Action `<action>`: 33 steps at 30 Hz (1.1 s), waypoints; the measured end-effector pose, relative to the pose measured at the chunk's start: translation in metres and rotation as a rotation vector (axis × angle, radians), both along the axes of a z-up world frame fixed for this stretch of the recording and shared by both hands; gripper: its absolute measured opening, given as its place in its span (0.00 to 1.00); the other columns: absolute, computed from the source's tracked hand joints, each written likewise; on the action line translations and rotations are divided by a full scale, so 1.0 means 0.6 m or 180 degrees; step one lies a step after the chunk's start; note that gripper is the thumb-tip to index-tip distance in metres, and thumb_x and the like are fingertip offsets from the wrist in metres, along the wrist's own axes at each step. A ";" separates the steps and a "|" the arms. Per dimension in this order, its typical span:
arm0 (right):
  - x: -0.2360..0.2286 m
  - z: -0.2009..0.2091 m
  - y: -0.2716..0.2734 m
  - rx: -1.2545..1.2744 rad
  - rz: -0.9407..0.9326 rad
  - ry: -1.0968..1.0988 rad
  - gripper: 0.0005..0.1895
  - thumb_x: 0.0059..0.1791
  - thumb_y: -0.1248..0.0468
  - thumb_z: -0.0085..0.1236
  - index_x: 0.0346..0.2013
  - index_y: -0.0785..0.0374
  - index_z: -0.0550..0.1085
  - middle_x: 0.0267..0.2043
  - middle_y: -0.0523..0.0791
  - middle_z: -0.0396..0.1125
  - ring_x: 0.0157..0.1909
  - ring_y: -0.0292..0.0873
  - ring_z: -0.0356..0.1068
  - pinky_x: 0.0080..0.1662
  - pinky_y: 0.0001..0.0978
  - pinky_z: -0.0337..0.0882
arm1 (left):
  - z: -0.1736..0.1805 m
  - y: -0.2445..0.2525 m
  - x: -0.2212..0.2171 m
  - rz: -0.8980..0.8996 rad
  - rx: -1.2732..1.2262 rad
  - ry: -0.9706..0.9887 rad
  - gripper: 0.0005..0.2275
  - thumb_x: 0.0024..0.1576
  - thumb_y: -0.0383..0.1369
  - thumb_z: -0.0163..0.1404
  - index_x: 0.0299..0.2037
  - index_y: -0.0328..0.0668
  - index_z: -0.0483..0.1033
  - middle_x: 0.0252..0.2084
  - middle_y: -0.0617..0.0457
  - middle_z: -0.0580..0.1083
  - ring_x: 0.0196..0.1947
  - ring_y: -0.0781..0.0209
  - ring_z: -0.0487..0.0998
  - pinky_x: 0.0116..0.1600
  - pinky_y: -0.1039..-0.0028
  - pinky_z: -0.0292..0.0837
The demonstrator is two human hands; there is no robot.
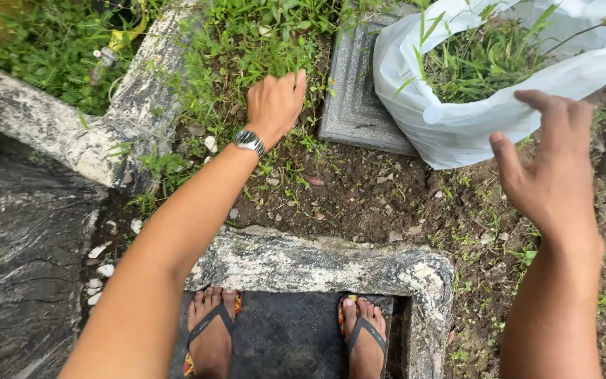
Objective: The person is removing weeds by hand from a garden area and placing them in a plastic bag.
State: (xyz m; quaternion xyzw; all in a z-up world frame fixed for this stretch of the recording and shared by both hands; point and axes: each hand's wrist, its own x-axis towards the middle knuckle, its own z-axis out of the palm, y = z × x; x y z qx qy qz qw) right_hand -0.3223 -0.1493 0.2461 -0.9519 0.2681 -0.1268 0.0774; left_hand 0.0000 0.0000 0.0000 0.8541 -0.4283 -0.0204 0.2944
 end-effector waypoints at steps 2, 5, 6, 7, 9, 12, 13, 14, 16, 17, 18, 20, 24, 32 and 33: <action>0.004 0.002 0.000 0.0048 0.0026 -0.0036 0.27 0.53 0.66 0.61 0.66 0.65 0.65 0.60 0.60 0.56 0.64 0.62 0.60 0.63 0.52 0.65 | 0.014 -0.050 0.030 0.0137 -0.0152 0.0009 0.23 0.71 0.41 0.32 0.23 0.45 0.69 0.11 0.62 0.57 0.08 0.68 0.56 0.14 0.71 0.53; 0.001 -0.002 -0.010 0.0032 0.0079 0.0005 0.27 0.52 0.66 0.61 0.65 0.65 0.65 0.60 0.60 0.58 0.63 0.63 0.60 0.63 0.53 0.64 | 0.019 -0.110 0.110 0.0352 -0.0575 -0.0028 0.24 0.72 0.42 0.31 0.22 0.47 0.67 0.12 0.62 0.59 0.09 0.69 0.59 0.14 0.71 0.55; -0.007 -0.004 -0.011 -0.0046 0.0091 0.0095 0.27 0.52 0.66 0.61 0.64 0.65 0.65 0.60 0.60 0.58 0.63 0.63 0.60 0.63 0.53 0.64 | 0.016 -0.128 0.137 0.0414 -0.0860 -0.0057 0.26 0.73 0.45 0.32 0.22 0.47 0.71 0.13 0.61 0.60 0.11 0.68 0.60 0.16 0.71 0.56; -0.015 -0.003 -0.013 -0.0038 0.0061 0.0139 0.27 0.52 0.66 0.61 0.64 0.65 0.65 0.60 0.60 0.58 0.63 0.63 0.60 0.63 0.53 0.64 | 0.000 -0.138 0.136 0.0389 -0.0851 -0.0011 0.26 0.73 0.45 0.32 0.22 0.47 0.71 0.13 0.61 0.60 0.11 0.68 0.60 0.16 0.71 0.56; -0.015 -0.002 -0.022 0.0147 -0.0053 0.0151 0.26 0.52 0.65 0.61 0.64 0.64 0.66 0.60 0.61 0.58 0.63 0.64 0.61 0.63 0.54 0.64 | -0.012 -0.161 0.161 0.0256 -0.1045 -0.1262 0.28 0.76 0.55 0.33 0.28 0.53 0.75 0.18 0.62 0.61 0.16 0.68 0.60 0.25 0.70 0.56; -0.022 -0.011 -0.038 0.0009 -0.0057 0.0211 0.27 0.49 0.65 0.62 0.62 0.65 0.68 0.60 0.62 0.58 0.64 0.64 0.59 0.63 0.54 0.62 | 0.015 -0.158 0.091 0.0662 0.0575 -0.2659 0.34 0.51 0.67 0.35 0.48 0.47 0.78 0.10 0.62 0.58 0.09 0.67 0.55 0.13 0.70 0.49; -0.022 -0.010 -0.032 0.0033 -0.0065 0.0239 0.27 0.49 0.65 0.62 0.62 0.65 0.68 0.60 0.62 0.58 0.64 0.64 0.59 0.63 0.54 0.62 | -0.001 -0.154 0.078 0.0641 0.0596 -0.2634 0.34 0.51 0.67 0.35 0.48 0.47 0.78 0.10 0.62 0.58 0.09 0.67 0.55 0.13 0.70 0.49; -0.021 -0.010 -0.027 0.0159 -0.0171 0.0274 0.26 0.50 0.63 0.61 0.63 0.64 0.68 0.61 0.62 0.58 0.65 0.64 0.59 0.63 0.55 0.62 | -0.018 -0.150 0.065 0.0363 0.1614 -0.2138 0.34 0.55 0.66 0.33 0.51 0.45 0.75 0.12 0.64 0.58 0.10 0.70 0.56 0.15 0.74 0.49; -0.027 -0.015 -0.031 0.0262 -0.0292 0.0306 0.26 0.51 0.62 0.60 0.63 0.64 0.68 0.61 0.62 0.58 0.65 0.64 0.59 0.64 0.55 0.61 | -0.047 -0.149 0.065 0.0092 0.2579 -0.1589 0.35 0.59 0.66 0.31 0.54 0.43 0.72 0.14 0.66 0.58 0.11 0.73 0.56 0.17 0.77 0.49; -0.036 -0.020 -0.034 0.0315 -0.0197 0.0298 0.26 0.52 0.61 0.60 0.64 0.63 0.68 0.63 0.61 0.58 0.68 0.63 0.59 0.66 0.54 0.61 | -0.062 -0.145 0.075 -0.0091 0.2550 -0.1531 0.33 0.61 0.65 0.30 0.51 0.46 0.74 0.15 0.64 0.60 0.14 0.72 0.58 0.18 0.78 0.51; -0.045 -0.025 -0.038 0.0368 -0.0103 0.0288 0.26 0.53 0.60 0.59 0.65 0.62 0.68 0.64 0.59 0.59 0.70 0.62 0.59 0.69 0.53 0.61 | -0.077 -0.141 0.084 -0.0274 0.2518 -0.1472 0.31 0.64 0.64 0.29 0.49 0.49 0.76 0.17 0.63 0.61 0.16 0.71 0.60 0.19 0.78 0.52; -0.057 -0.028 -0.043 0.0321 -0.0139 0.0390 0.26 0.53 0.60 0.59 0.65 0.61 0.69 0.64 0.59 0.59 0.70 0.62 0.59 0.69 0.53 0.61 | -0.080 -0.140 0.102 -0.0495 0.2344 -0.1617 0.28 0.64 0.61 0.30 0.46 0.50 0.77 0.15 0.62 0.62 0.13 0.71 0.62 0.17 0.77 0.55; -0.066 -0.045 -0.054 0.0235 -0.0196 0.0547 0.25 0.53 0.57 0.59 0.64 0.60 0.70 0.65 0.60 0.59 0.69 0.62 0.58 0.67 0.54 0.60 | -0.032 -0.119 0.123 -0.0983 0.2484 -0.1394 0.29 0.70 0.56 0.32 0.26 0.48 0.77 0.18 0.59 0.62 0.16 0.70 0.62 0.21 0.74 0.62; -0.102 -0.051 -0.069 0.0439 -0.0459 0.0860 0.25 0.53 0.55 0.56 0.63 0.58 0.70 0.67 0.60 0.58 0.70 0.62 0.57 0.65 0.57 0.59 | -0.027 -0.033 0.080 -0.1627 0.1618 -0.0739 0.22 0.70 0.41 0.35 0.22 0.45 0.67 0.17 0.58 0.58 0.16 0.63 0.58 0.24 0.68 0.62; -0.109 -0.047 -0.071 0.0500 -0.0535 0.0806 0.25 0.53 0.54 0.55 0.63 0.58 0.70 0.67 0.59 0.59 0.70 0.61 0.57 0.66 0.56 0.60 | -0.005 -0.010 0.068 -0.1877 0.1476 -0.0631 0.21 0.70 0.40 0.35 0.22 0.46 0.66 0.17 0.57 0.58 0.16 0.61 0.57 0.25 0.67 0.61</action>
